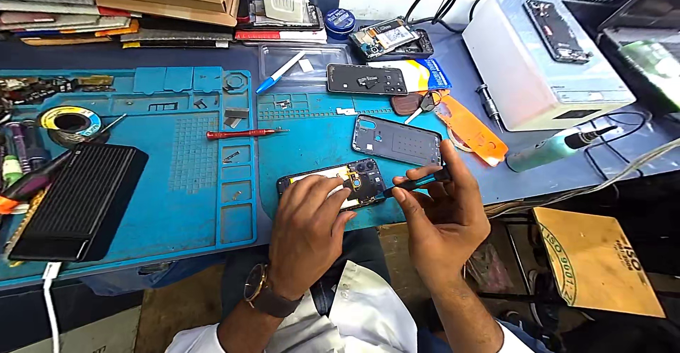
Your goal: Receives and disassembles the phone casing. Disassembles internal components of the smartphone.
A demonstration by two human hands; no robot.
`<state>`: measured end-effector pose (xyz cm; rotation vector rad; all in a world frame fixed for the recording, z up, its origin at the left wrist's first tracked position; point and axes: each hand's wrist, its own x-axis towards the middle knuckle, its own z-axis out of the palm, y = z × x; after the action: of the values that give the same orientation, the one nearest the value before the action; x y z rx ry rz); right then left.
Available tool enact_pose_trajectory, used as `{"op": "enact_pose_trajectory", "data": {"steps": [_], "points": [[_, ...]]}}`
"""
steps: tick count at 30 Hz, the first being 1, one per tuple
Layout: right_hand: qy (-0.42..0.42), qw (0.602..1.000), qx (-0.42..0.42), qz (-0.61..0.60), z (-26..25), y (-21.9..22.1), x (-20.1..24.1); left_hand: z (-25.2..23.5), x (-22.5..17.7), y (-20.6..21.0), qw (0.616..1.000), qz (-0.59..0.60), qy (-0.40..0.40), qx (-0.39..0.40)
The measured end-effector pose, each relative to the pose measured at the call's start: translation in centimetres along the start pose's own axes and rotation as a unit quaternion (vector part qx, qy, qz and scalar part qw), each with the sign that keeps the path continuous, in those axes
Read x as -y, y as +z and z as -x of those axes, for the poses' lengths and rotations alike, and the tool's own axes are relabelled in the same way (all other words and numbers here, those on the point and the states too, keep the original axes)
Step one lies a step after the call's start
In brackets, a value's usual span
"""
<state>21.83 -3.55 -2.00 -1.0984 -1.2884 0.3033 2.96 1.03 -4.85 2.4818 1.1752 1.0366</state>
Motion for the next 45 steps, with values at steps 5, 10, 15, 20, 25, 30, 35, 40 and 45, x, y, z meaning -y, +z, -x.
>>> {"op": "enact_pose_trajectory", "data": {"steps": [5,10,15,20,25,30,35,40,45], "points": [[-0.032,0.999,0.021,0.013,0.0,0.2,-0.5,0.4,0.4,0.4,1.000,-0.013,0.005,-0.001],[-0.081,0.986,0.144,0.032,-1.4,-0.3,0.2,0.6,0.4,0.6,1.000,-0.015,0.005,-0.008],[-0.107,0.980,0.141,0.091,-2.6,0.5,-0.2,0.6,0.3,0.7,1.000,-0.018,0.008,-0.006],[-0.106,0.943,0.314,-0.014,-4.4,-0.2,0.4,0.7,0.4,0.8,1.000,-0.014,0.011,-0.017],[-0.109,0.972,0.201,0.045,-3.7,-0.1,-0.3,0.9,0.4,1.0,1.000,-0.015,0.017,-0.019],[-0.107,0.963,0.247,0.010,-3.7,-0.5,-0.2,1.0,0.5,1.0,0.998,0.010,0.047,-0.048],[-0.082,0.966,0.246,-0.014,-3.8,-0.4,0.3,1.1,0.5,1.2,0.997,0.002,0.057,-0.043],[-0.101,0.980,0.169,0.042,-3.4,0.2,-0.5,1.1,0.5,1.3,0.997,-0.012,0.062,-0.036],[-0.080,0.958,0.275,-0.037,-4.0,-0.4,0.2,1.1,0.5,1.1,0.998,-0.009,0.058,-0.030]]}}
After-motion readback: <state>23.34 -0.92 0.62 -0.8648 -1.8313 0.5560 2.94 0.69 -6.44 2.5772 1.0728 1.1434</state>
